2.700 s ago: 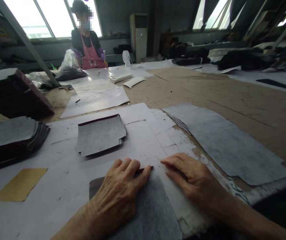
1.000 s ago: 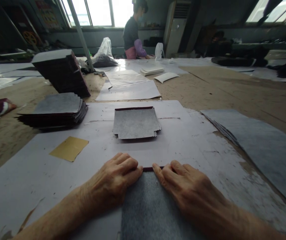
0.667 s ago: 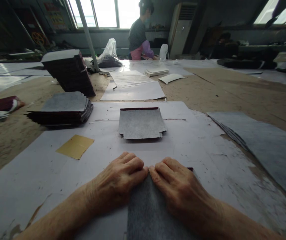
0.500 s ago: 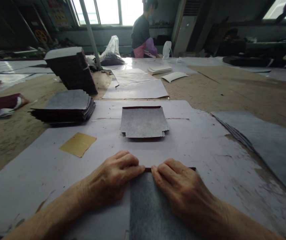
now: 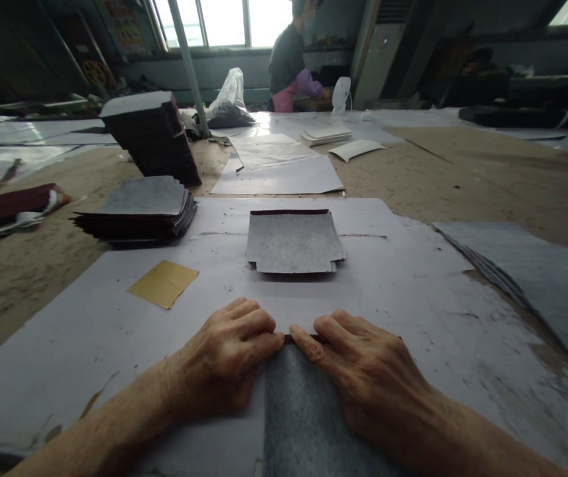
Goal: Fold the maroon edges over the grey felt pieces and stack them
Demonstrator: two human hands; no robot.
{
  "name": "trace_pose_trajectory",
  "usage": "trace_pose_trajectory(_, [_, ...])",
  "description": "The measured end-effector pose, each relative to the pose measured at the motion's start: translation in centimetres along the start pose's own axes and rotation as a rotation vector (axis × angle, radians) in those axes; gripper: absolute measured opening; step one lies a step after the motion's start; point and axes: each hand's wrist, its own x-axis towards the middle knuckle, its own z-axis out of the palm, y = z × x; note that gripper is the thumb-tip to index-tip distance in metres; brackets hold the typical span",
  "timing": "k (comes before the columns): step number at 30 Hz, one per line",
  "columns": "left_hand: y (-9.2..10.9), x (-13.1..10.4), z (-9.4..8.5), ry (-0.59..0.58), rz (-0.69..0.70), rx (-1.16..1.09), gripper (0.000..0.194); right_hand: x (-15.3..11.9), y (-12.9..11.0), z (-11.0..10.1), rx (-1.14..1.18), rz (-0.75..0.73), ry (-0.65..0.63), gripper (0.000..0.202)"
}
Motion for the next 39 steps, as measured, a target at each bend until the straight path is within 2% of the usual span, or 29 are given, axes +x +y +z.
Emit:
trace_pose_trajectory(4, [-0.2, 0.1, 0.2, -0.015, -0.012, -0.001, 0.027, 0.3, -0.1, -0.1, -0.036, -0.032, -0.02, 0.039])
trace_pose_trajectory(7, [0.0, -0.1, -0.4, -0.043, -0.009, 0.028, 0.029, 0.5, -0.4, -0.3, -0.106, -0.068, -0.06, 0.033])
trace_pose_trajectory(9, [0.5, -0.5, -0.9, -0.035, -0.015, 0.056, 0.033, 0.5, -0.5, -0.3, -0.135, -0.074, -0.087, 0.032])
trace_pose_trajectory(12, [2.3, -1.5, -1.2, -0.007, -0.075, 0.072, 0.034, 0.4, -0.4, -0.3, -0.136, -0.07, -0.085, 0.041])
trace_pose_trajectory(16, [4.5, -2.7, 0.4, 0.12, -0.101, 0.138, 0.026, 0.6, -0.3, -0.4, -0.131, -0.072, -0.103, 0.055])
trace_pose_trajectory(20, [4.9, -3.1, 1.7, 0.177, -0.098, 0.187, 0.026, 1.0, -0.3, -0.6, -0.129, -0.041, -0.153, 0.063])
trace_pose_trajectory(24, [4.7, -3.0, 1.7, 0.173, -0.077, 0.201, 0.027, 1.2, -0.3, -0.7, -0.151, -0.043, -0.143, 0.068])
trace_pose_trajectory(30, [4.8, -3.0, 1.6, 0.151, -0.064, 0.207, 0.027, 1.4, -0.7, -0.8, -0.236, -0.079, -0.026, 0.061])
trace_pose_trajectory(32, [4.9, -3.0, 1.6, 0.14, -0.073, 0.205, 0.027, 1.6, -1.0, -0.9, -0.241, -0.08, -0.023, 0.061])
trace_pose_trajectory(36, [5.1, -3.0, 1.2, 0.089, -0.109, 0.172, 0.024, 1.6, -0.7, -1.0, -0.161, -0.064, -0.083, 0.066])
trace_pose_trajectory(39, [5.3, -2.9, 0.8, 0.032, -0.142, 0.138, 0.025, 0.9, 0.5, -1.2, -0.051, 0.018, -0.017, 0.055])
